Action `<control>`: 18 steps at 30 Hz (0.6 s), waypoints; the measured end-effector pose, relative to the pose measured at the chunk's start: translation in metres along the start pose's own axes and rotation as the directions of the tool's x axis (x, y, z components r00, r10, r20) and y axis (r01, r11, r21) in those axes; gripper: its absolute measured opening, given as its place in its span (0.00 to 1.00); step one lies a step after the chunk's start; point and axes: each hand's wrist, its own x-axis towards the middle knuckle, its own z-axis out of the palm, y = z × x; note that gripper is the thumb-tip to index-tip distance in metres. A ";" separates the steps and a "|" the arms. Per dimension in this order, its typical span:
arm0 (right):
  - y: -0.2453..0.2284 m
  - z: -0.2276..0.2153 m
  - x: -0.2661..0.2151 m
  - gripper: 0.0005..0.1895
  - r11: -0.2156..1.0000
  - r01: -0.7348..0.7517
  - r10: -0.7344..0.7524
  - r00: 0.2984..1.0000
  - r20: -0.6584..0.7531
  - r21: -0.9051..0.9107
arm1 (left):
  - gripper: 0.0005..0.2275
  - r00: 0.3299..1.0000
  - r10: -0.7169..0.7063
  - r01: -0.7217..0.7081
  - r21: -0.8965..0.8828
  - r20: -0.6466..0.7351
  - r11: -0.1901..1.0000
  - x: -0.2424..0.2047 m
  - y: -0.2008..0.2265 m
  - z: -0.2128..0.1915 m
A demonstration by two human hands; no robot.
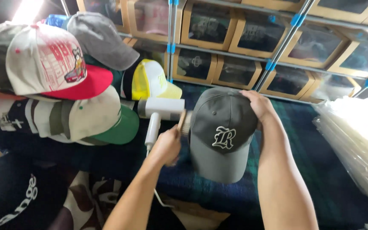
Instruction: The person is cleaning a grey baseball cap using a brush and a hair dryer to remove dust and lint.
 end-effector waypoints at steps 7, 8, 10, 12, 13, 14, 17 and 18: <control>0.019 0.010 -0.003 0.32 0.988 0.135 -0.138 0.990 -0.038 -0.079 | 0.20 0.834 0.540 -0.530 0.110 -0.115 0.841 0.031 0.059 -0.012; 0.022 0.010 -0.001 0.32 0.988 0.133 -0.136 0.990 -0.033 -0.083 | 0.20 0.835 0.538 -0.528 0.104 -0.115 0.843 0.064 0.052 -0.004; 0.026 0.009 0.010 0.33 0.975 0.190 -0.195 0.980 -0.037 -0.117 | 0.20 0.874 0.483 -0.478 0.253 0.046 0.841 0.133 0.042 0.009; -0.075 -0.028 -0.022 0.24 0.903 -0.233 0.261 0.965 -0.031 0.362 | 0.16 0.957 0.258 -0.285 0.286 0.131 0.915 0.136 0.064 -0.014; -0.129 -0.061 -0.039 0.20 0.454 -0.531 0.611 0.770 0.184 0.715 | 0.16 0.978 0.020 -0.090 0.337 0.207 0.937 0.139 0.077 -0.025; -0.110 -0.050 -0.035 0.20 0.451 -0.533 0.616 0.767 0.183 0.716 | 0.16 0.977 0.022 -0.095 0.338 0.213 0.936 0.120 0.079 -0.032; -0.060 -0.019 -0.019 0.15 0.698 -0.461 0.570 0.821 -0.035 0.548 | 0.19 0.971 -0.180 0.034 0.653 0.159 0.757 0.140 0.017 -0.017; -0.044 -0.009 -0.013 0.12 0.834 -0.403 0.493 0.851 -0.181 0.376 | 0.16 0.979 0.162 -0.199 0.705 0.121 0.681 0.189 -0.047 0.007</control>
